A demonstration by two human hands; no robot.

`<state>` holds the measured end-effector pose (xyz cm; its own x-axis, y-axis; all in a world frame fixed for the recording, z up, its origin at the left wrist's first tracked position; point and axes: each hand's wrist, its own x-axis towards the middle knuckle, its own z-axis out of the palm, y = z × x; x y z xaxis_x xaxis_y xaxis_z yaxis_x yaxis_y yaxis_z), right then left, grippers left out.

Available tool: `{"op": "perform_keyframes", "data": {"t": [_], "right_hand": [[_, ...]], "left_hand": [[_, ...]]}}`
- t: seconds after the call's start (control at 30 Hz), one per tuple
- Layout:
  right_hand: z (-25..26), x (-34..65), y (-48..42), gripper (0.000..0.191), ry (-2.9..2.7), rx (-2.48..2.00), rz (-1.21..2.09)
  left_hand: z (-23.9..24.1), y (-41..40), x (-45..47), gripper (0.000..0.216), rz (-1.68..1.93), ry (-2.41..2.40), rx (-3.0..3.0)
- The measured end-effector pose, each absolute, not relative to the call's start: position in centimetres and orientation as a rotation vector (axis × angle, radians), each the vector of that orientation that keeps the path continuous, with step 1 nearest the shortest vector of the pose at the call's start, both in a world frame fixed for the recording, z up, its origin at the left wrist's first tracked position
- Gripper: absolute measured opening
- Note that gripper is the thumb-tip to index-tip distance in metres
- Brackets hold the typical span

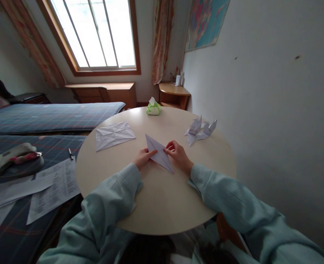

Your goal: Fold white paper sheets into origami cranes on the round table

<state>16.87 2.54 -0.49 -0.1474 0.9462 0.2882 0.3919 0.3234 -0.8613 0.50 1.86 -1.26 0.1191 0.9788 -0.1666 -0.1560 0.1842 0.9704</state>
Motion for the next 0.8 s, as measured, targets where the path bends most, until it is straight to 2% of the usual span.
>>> {"op": "perform_keyframes", "data": {"t": [0.63, 0.8], "right_hand": [[-0.89, 16.94, 2.51, 0.031, -1.958, -1.176, 0.686], [-1.27, 17.52, 3.24, 0.029, -1.665, -1.193, 0.688]], "left_hand": [[-0.82, 1.42, 0.50, 0.043, 1.080, 1.164, 1.109], [-0.33, 1.65, -0.05, 0.046, 0.876, 1.128, 1.222]]}}
